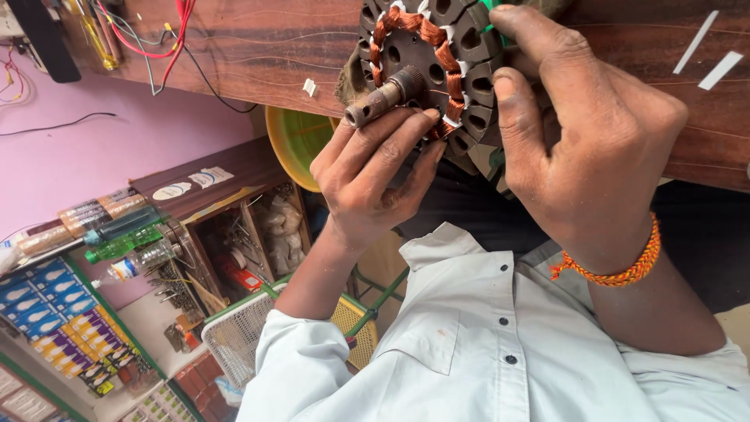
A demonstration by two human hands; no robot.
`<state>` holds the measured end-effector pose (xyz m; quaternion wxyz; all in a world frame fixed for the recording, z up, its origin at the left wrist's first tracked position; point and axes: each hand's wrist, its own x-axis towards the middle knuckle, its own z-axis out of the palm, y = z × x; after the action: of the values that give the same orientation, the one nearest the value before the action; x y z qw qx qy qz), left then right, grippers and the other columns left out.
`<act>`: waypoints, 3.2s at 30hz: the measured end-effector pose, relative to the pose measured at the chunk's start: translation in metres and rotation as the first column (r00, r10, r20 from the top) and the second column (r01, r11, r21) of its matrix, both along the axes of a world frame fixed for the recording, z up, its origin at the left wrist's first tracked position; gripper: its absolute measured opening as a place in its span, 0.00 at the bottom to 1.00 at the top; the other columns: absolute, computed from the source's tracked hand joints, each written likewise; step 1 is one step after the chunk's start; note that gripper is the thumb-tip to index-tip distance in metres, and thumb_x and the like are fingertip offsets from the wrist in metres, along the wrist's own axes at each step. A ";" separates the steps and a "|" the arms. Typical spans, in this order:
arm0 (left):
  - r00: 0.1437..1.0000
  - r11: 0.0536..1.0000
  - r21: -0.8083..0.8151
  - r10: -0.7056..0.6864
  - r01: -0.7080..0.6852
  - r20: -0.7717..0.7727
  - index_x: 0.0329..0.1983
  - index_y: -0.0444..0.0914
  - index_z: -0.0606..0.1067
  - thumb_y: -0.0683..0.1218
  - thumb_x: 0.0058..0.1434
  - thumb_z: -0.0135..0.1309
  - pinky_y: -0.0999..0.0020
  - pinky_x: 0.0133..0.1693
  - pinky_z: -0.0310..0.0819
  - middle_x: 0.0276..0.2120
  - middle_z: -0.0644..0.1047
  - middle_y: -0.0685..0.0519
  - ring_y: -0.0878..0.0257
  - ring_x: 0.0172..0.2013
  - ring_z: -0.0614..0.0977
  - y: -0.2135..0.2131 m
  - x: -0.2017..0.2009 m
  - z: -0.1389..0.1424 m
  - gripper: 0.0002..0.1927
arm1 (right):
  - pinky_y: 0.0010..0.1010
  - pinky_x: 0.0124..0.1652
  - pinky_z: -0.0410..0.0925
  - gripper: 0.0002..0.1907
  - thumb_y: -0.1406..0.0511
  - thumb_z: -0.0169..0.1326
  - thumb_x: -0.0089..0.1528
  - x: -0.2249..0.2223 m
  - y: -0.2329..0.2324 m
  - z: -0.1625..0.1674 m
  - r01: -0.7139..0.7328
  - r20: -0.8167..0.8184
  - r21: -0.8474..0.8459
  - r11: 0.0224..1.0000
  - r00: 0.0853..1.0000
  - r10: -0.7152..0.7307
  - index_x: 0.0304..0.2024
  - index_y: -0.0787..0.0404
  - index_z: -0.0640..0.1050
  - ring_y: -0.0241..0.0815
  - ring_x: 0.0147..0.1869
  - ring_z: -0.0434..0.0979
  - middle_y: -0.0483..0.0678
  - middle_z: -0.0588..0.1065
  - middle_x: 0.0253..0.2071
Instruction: The person works on a motor armature at a cluttered workbench, using shears to trim small white insulating pieces and inserting them into the armature slots. They then connect red wires to the copper windings and adjust the assembly with both hands.
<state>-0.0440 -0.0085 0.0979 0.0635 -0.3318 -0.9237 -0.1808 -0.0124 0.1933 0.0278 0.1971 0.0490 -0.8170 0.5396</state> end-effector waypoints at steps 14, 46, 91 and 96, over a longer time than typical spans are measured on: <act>0.998 0.978 -0.203 0.031 -0.040 -0.049 0.51 0.36 0.78 0.41 0.63 0.68 0.65 0.48 0.83 0.45 0.80 0.50 0.54 0.46 0.85 0.020 0.007 0.009 0.15 | 0.25 0.46 0.75 0.17 0.74 0.54 0.73 0.002 0.008 0.003 -0.039 0.018 -0.033 0.999 0.999 0.040 0.64 0.67 0.71 0.42 0.50 0.84 0.54 0.80 0.49; 0.999 1.000 -0.018 0.002 -0.003 -0.047 0.51 0.41 0.76 0.40 0.69 0.63 0.61 0.58 0.80 0.56 0.75 0.53 0.54 0.61 0.77 -0.027 0.015 0.011 0.10 | 0.31 0.43 0.74 0.13 0.76 0.51 0.71 0.015 -0.009 0.015 0.061 -0.147 0.024 0.998 0.987 -0.057 0.58 0.71 0.77 0.45 0.43 0.83 0.55 0.81 0.43; 0.872 0.869 0.133 -0.446 0.476 -0.203 0.44 0.43 0.77 0.41 0.59 0.61 0.62 0.36 0.74 0.33 0.77 0.58 0.60 0.36 0.81 -0.119 -0.024 0.033 0.10 | 0.20 0.38 0.65 0.08 0.69 0.67 0.67 0.112 -0.064 0.039 0.189 0.196 -0.179 0.965 0.968 -0.154 0.42 0.71 0.82 0.31 0.37 0.74 0.49 0.78 0.37; 0.936 0.887 0.353 -0.198 0.298 -0.291 0.53 0.43 0.77 0.41 0.66 0.60 0.68 0.41 0.76 0.42 0.80 0.57 0.61 0.40 0.81 -0.104 -0.006 0.004 0.13 | 0.20 0.32 0.61 0.11 0.66 0.63 0.67 0.104 -0.065 0.022 0.159 0.183 -0.684 0.712 0.982 -0.044 0.42 0.72 0.83 0.26 0.27 0.66 0.44 0.73 0.30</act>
<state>-0.0499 -0.1120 0.1019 0.2192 -0.4482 -0.8031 -0.3256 0.0917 0.1281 0.0498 0.1669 -0.1154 -0.5686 0.7972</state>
